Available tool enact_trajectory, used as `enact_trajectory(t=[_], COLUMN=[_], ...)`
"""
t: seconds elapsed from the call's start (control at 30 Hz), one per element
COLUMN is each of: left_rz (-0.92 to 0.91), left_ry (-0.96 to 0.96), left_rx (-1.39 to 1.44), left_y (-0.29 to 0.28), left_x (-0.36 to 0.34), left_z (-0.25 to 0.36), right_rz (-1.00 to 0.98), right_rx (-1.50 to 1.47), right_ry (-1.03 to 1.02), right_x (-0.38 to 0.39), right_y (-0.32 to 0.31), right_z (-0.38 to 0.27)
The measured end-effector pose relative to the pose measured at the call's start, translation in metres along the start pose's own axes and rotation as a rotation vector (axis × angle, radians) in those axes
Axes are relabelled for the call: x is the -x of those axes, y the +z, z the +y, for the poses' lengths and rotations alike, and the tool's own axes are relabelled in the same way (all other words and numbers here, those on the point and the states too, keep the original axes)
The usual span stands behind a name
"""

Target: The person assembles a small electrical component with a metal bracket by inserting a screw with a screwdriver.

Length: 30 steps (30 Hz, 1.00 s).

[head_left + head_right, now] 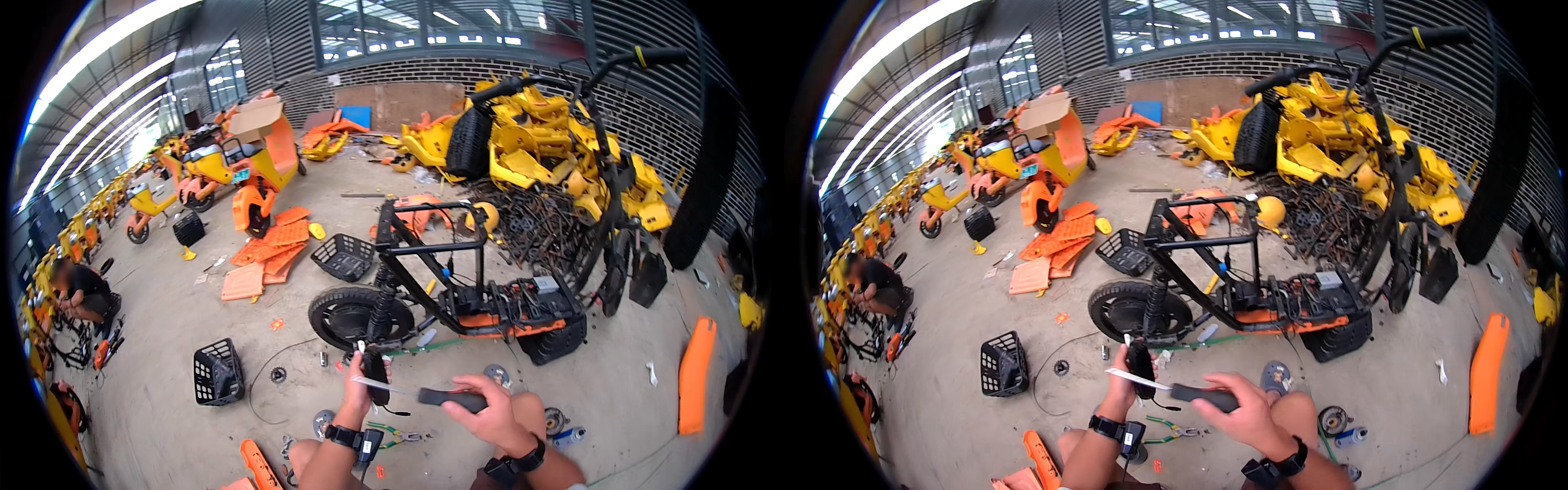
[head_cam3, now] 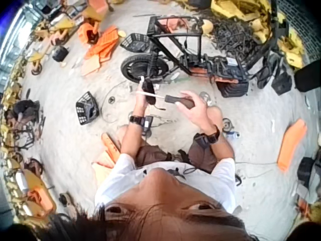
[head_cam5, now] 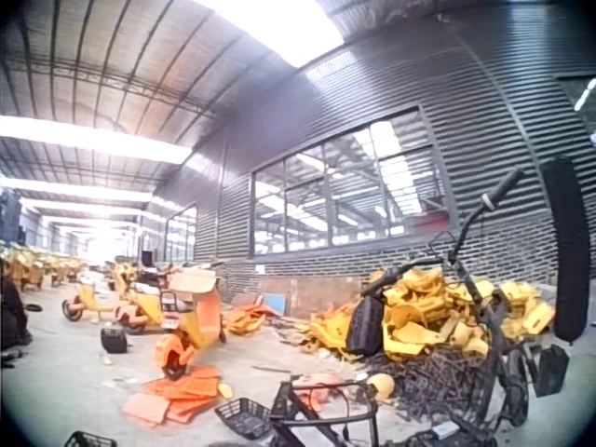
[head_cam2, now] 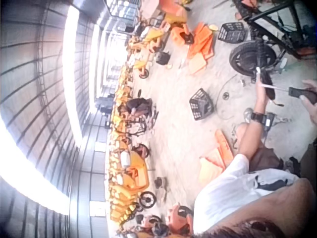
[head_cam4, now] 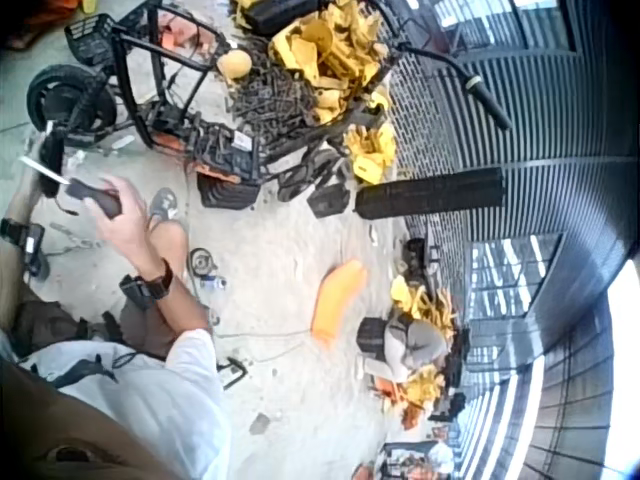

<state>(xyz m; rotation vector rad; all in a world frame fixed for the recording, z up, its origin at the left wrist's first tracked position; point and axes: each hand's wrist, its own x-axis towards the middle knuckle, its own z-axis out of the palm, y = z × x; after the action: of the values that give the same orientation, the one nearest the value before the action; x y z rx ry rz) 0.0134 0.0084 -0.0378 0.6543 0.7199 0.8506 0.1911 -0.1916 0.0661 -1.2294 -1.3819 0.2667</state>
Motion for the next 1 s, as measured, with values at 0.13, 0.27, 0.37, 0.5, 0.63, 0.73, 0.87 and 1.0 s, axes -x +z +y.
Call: enact_trajectory(t=[0.13,0.27,0.37,0.5,0.63,0.73,0.87,1.0], left_rz=[-0.013,-0.067,-0.048,-0.061,-0.034,-0.036,-0.033,-0.038], left_ry=[-0.014,-0.022,-0.048,-0.038,-0.064,-0.065,-0.071,-0.071], left_rx=[-0.03,-0.014,0.011,-0.044,-0.037,-0.07,-0.08,-0.08], left_y=[-0.001,-0.004,-0.004,-0.003,-0.003,-0.004,-0.007,-0.012], left_x=[0.003,0.005,0.004,0.005,0.008,0.008,0.004,0.003], left_z=[0.004,0.008,0.006,0.003,0.004,0.005,0.003,0.002], right_rz=[-0.338,-0.553,-0.448,-0.11,-0.059,-0.423,-0.239,-0.13], right_rx=[0.346,0.531,0.42,0.329,0.336,0.452,0.456,0.425], right_ry=[-0.572,-0.973,-1.072,-1.159,-1.205,-1.212,-1.173,-1.071], right_x=[-0.048,-0.078,-0.071,-0.066,-0.075,-0.074,-0.065,-0.061], right_y=[-0.027,-0.041,-0.03,-0.001,-0.003,-0.04,-0.041,-0.037], right_z=[-0.09,-0.157,-0.179,-0.184,-0.192,-0.197,-0.203,-0.211])
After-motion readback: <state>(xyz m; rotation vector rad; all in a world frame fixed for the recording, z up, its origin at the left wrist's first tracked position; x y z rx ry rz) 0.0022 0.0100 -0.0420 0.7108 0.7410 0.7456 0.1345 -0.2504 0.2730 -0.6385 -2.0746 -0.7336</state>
